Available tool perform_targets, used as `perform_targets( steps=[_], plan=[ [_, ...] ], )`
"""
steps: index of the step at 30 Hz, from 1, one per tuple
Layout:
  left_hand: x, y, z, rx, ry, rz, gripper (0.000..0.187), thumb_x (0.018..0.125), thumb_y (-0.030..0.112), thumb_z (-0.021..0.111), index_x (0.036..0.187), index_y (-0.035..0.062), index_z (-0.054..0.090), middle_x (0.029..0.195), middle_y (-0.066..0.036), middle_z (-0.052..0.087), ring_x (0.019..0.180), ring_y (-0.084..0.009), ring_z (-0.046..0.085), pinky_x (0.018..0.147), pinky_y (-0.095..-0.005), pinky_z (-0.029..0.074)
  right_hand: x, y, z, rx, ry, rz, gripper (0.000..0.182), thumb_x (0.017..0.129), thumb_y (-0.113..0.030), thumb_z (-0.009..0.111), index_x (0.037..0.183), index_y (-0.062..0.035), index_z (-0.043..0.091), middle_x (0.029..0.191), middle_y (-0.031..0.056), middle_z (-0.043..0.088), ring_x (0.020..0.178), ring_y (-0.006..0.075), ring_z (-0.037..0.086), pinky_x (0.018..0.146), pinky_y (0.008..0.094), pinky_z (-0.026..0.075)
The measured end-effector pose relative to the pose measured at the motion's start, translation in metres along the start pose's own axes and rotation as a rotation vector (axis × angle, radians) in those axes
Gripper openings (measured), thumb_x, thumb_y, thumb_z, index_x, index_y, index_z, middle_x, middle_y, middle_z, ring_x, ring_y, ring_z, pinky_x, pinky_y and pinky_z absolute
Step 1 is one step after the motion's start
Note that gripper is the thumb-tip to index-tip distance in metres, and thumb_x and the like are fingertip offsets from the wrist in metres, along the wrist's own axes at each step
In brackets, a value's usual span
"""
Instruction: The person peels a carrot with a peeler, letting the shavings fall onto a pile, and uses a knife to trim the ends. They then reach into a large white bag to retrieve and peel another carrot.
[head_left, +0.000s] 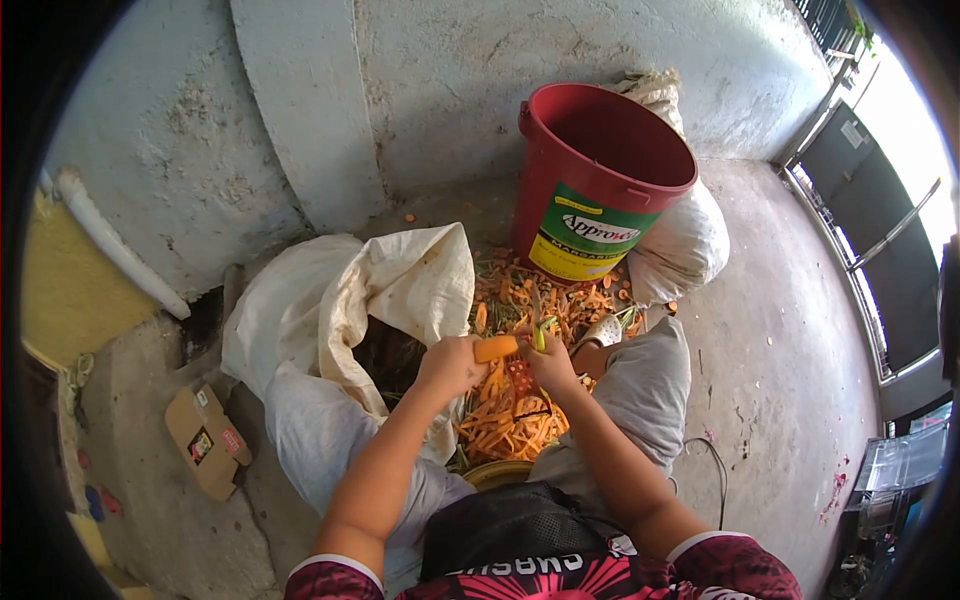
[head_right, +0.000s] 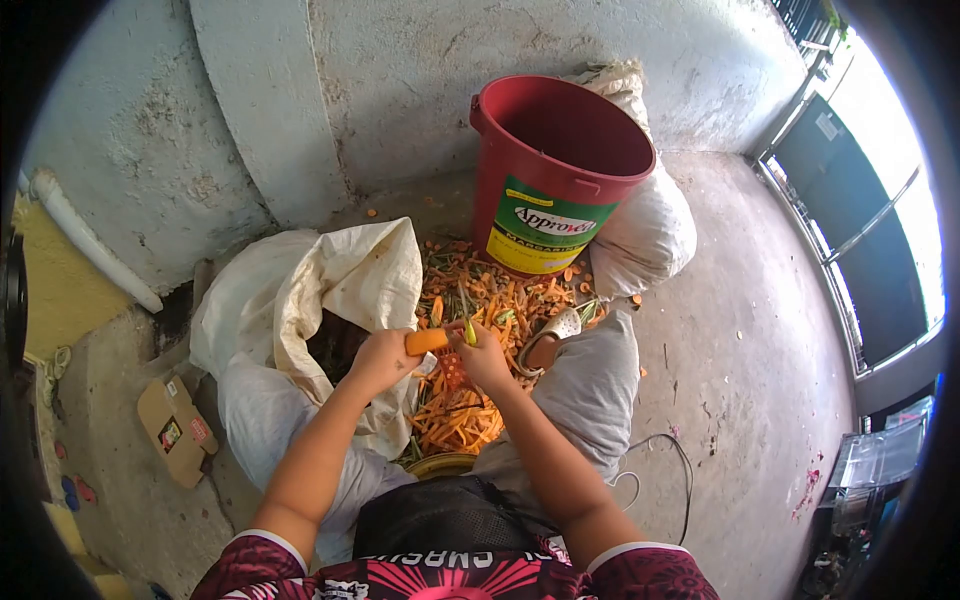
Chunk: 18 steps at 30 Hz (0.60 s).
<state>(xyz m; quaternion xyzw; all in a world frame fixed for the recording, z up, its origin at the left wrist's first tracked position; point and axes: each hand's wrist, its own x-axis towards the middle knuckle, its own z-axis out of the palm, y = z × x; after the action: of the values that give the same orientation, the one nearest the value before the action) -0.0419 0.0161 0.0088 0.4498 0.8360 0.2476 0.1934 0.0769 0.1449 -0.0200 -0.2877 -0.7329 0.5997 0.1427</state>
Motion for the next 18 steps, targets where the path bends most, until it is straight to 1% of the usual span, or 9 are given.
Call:
perform_targets(
  steps=[3,4,7,8,11,12,15,18],
  plan=[
    [0.004,-0.009,0.005,-0.060,0.142,0.008,0.024,0.069,0.023,0.061,0.080,0.0014,0.058,0.067,-0.017,0.058,0.065,-0.0328,0.057,0.058,-0.0381,0.045,-0.004,0.004,0.000,-0.143,0.014,-0.100,0.021,0.082,-0.020,0.052,0.092,-0.0014,0.054,0.075,0.0120,0.057,0.068,0.0200,0.056,0.062,0.0308,0.042],
    [0.005,-0.010,0.006,-0.059,0.152,-0.004,0.024,0.069,0.023,0.062,0.079,0.0013,0.058,0.067,-0.017,0.058,0.065,-0.0328,0.057,0.057,-0.0379,0.045,-0.006,0.004,0.000,-0.176,0.007,-0.138,0.022,0.081,-0.020,0.053,0.092,-0.0012,0.054,0.075,0.0137,0.057,0.068,0.0224,0.056,0.063,0.0319,0.042],
    [0.007,-0.011,0.006,-0.057,0.177,-0.028,0.024,0.069,0.023,0.062,0.078,0.0008,0.058,0.065,-0.017,0.058,0.064,-0.0329,0.056,0.056,-0.0375,0.045,-0.012,-0.001,0.009,-0.247,-0.039,-0.060,0.016,0.082,-0.015,0.052,0.089,-0.0013,0.056,0.071,0.0076,0.057,0.065,0.0136,0.052,0.063,0.0274,0.042],
    [0.007,-0.010,0.005,-0.059,0.183,-0.028,0.024,0.069,0.022,0.062,0.077,0.0007,0.058,0.065,-0.017,0.057,0.064,-0.0330,0.056,0.056,-0.0375,0.045,-0.012,-0.001,0.010,-0.289,-0.050,-0.041,0.015,0.081,-0.015,0.052,0.087,-0.0016,0.056,0.072,0.0085,0.058,0.066,0.0160,0.054,0.064,0.0280,0.043],
    [0.006,-0.007,0.006,-0.057,0.191,-0.037,0.023,0.069,0.022,0.061,0.076,0.0003,0.058,0.064,-0.018,0.057,0.063,-0.0332,0.056,0.055,-0.0377,0.045,-0.011,0.002,0.015,-0.240,-0.014,-0.083,0.021,0.079,-0.019,0.052,0.088,-0.0007,0.055,0.074,0.0180,0.058,0.070,0.0308,0.058,0.064,0.0357,0.044],
    [0.005,-0.007,0.006,-0.056,0.193,-0.041,0.023,0.069,0.022,0.061,0.076,0.0001,0.058,0.064,-0.018,0.057,0.063,-0.0333,0.056,0.055,-0.0378,0.045,-0.010,0.002,0.015,-0.248,-0.016,-0.077,0.021,0.078,-0.019,0.053,0.088,-0.0005,0.055,0.074,0.0179,0.059,0.070,0.0307,0.058,0.064,0.0357,0.044],
    [0.005,-0.009,0.004,-0.056,0.219,0.055,0.021,0.068,0.019,0.061,0.075,-0.0002,0.058,0.062,-0.018,0.056,0.061,-0.0332,0.056,0.054,-0.0361,0.045,-0.009,0.004,0.015,-0.267,-0.031,-0.055,0.021,0.078,-0.018,0.053,0.088,0.0000,0.056,0.074,0.0179,0.059,0.070,0.0302,0.058,0.064,0.0356,0.044],
    [0.007,-0.015,0.005,-0.135,0.173,0.149,0.019,0.068,0.016,0.062,0.078,-0.0003,0.058,0.062,-0.015,0.057,0.057,-0.0264,0.058,0.053,-0.0314,0.045,-0.007,0.006,0.013,-0.263,-0.061,-0.035,0.020,0.077,-0.017,0.053,0.088,-0.0001,0.056,0.074,0.0175,0.059,0.070,0.0300,0.058,0.064,0.0354,0.044]
  ],
)
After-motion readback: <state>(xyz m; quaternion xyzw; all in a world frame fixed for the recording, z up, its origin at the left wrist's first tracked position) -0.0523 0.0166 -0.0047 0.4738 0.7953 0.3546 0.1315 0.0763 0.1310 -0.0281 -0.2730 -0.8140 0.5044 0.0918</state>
